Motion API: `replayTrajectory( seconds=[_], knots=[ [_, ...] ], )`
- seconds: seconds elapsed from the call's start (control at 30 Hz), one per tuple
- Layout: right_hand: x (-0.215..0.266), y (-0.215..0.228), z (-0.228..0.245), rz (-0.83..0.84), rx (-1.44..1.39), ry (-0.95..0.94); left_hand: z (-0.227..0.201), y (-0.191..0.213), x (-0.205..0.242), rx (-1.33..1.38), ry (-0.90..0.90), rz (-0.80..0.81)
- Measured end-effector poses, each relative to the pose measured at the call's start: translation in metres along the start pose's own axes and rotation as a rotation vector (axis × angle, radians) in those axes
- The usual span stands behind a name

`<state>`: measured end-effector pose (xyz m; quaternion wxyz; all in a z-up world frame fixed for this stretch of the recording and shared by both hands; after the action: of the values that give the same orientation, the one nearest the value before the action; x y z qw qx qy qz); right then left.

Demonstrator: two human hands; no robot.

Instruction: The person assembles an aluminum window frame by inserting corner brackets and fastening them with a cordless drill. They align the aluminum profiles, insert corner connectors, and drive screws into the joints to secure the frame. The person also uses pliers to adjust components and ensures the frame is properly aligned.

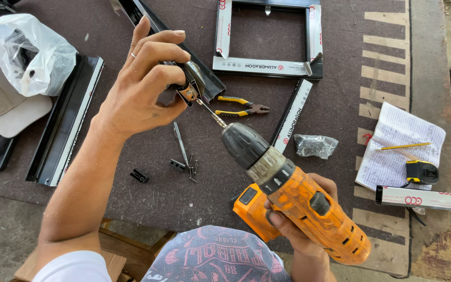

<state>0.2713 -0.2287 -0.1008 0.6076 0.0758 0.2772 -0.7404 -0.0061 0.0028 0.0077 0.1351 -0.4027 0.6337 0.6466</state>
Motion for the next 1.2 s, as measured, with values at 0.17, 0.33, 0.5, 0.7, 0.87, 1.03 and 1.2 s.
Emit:
replayTrajectory(
  seconds=[0.17, 0.33, 0.5, 0.7, 0.87, 1.03, 1.2],
  knots=[
    [-0.004, -0.004, -0.002, 0.028, -0.017, 0.006, 0.001, -0.002, 0.001, 0.018, 0.002, -0.012],
    [-0.007, -0.001, -0.001, 0.037, -0.034, 0.003, 0.001, -0.003, 0.001, 0.007, 0.015, 0.007],
    [-0.009, 0.004, -0.005, 0.024, -0.132, -0.058, 0.0, -0.006, 0.0, -0.036, -0.014, 0.019],
    [-0.004, 0.006, -0.018, -0.001, -0.323, -0.226, 0.001, -0.016, 0.0, -0.096, -0.042, -0.005],
    [0.0, 0.003, -0.032, -0.064, -0.43, -0.295, 0.008, -0.019, -0.001, 0.005, -0.051, -0.06],
    [0.0, -0.001, -0.042, -0.088, -0.501, -0.294, 0.007, -0.024, -0.006, 0.046, -0.087, -0.065],
    [0.005, 0.003, -0.043, -0.042, -0.407, -0.253, 0.008, -0.028, -0.003, 0.1, -0.066, -0.075]
  ],
)
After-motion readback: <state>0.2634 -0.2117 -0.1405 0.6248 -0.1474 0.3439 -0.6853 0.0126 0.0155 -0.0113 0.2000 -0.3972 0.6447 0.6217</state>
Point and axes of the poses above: each hand's wrist, its own x-axis away from the middle knuckle, its own y-axis out of the back of the hand, z = x × y, the point moved 1 cm from there along -x, towards the middle knuckle, and after that the axes turned 2 degrees about y, right-handed, at the moved point
